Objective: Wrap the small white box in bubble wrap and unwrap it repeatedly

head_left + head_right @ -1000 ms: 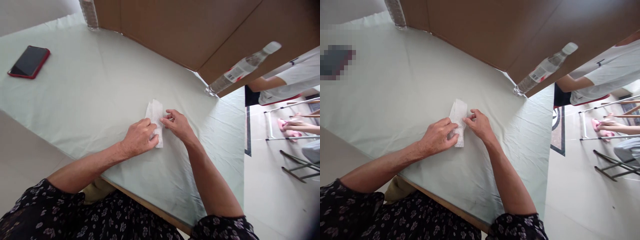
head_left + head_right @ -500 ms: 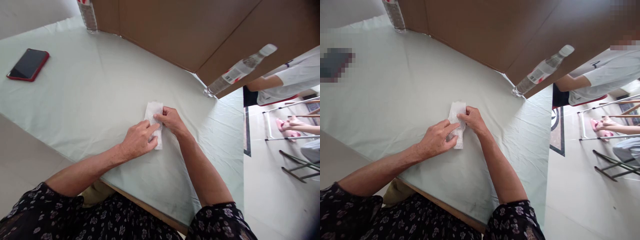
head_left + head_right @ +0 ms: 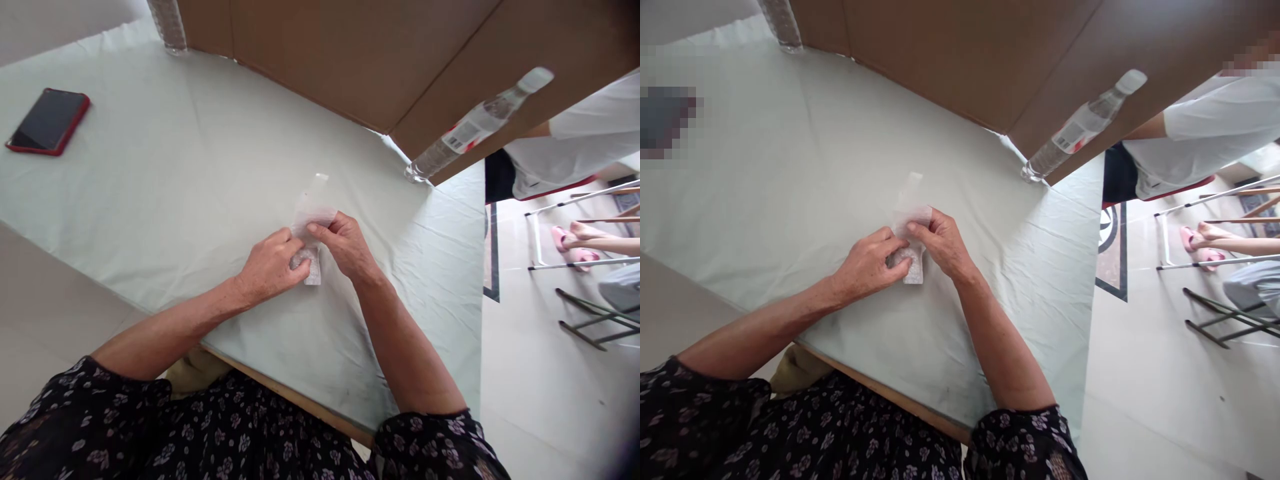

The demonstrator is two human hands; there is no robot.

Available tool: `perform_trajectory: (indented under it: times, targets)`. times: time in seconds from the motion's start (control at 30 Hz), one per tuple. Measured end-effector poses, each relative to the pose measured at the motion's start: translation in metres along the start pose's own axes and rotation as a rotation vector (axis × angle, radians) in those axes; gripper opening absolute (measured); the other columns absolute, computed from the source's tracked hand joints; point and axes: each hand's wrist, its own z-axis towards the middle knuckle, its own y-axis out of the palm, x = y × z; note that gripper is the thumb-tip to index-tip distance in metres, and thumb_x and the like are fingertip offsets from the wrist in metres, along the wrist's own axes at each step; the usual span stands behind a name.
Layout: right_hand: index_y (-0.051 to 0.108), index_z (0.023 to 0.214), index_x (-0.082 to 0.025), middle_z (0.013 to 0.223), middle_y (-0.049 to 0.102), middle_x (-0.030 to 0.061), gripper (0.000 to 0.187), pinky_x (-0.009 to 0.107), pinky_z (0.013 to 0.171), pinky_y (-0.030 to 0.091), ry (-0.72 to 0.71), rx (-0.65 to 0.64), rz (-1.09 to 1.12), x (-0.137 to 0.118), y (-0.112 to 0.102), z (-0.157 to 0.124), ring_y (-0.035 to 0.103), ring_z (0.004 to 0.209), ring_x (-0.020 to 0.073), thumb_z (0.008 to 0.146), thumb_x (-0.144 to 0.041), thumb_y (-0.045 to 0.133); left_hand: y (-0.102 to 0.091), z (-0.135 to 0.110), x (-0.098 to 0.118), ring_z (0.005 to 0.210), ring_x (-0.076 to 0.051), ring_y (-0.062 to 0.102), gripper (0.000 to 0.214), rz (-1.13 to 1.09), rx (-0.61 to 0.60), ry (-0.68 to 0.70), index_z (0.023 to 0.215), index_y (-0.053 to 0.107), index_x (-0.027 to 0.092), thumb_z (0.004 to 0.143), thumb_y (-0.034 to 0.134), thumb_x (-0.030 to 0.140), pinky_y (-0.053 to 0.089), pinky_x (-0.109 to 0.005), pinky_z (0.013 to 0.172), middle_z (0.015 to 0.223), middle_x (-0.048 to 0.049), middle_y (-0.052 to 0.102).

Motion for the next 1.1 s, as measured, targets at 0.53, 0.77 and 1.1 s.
perform_trajectory:
  times: [0.53,0.77,1.1]
  targets:
    - [0.071,0.081,-0.022,0.086,0.070,-0.0002,0.012,0.032,0.084,0.049,-0.226,0.055,-0.224,-0.006,0.006,-0.044,0.065,0.085,0.0166,0.088,-0.031,0.068,0.004,-0.006,-0.004,0.095,-0.024,0.063,0.036,-0.028,0.135,-0.185,0.106,0.052,0.020,0.082,0.069,0.040,0.052,-0.038,0.084,0.106,-0.0080,0.063]
    - [0.076,0.096,-0.028,0.108,0.076,0.0037,0.014,0.039,0.097,0.054,-0.361,0.015,-0.376,0.011,0.003,-0.059,0.070,0.105,0.0209,0.091,-0.026,0.064,0.010,-0.007,-0.016,0.114,-0.026,0.060,0.030,-0.086,0.215,0.143,0.109,0.058,0.021,0.082,0.069,0.026,0.050,-0.039,0.092,0.125,-0.0129,0.060]
    - [0.065,0.130,-0.027,0.134,0.067,0.0125,0.038,0.051,0.113,0.048,-0.552,-0.108,-0.630,0.026,-0.005,-0.076,0.060,0.132,0.0284,0.092,-0.031,0.062,-0.011,-0.010,-0.030,0.114,-0.024,0.066,0.020,-0.212,0.011,0.300,0.100,0.062,0.021,0.081,0.059,0.018,0.051,-0.041,0.100,0.118,-0.0107,0.071]
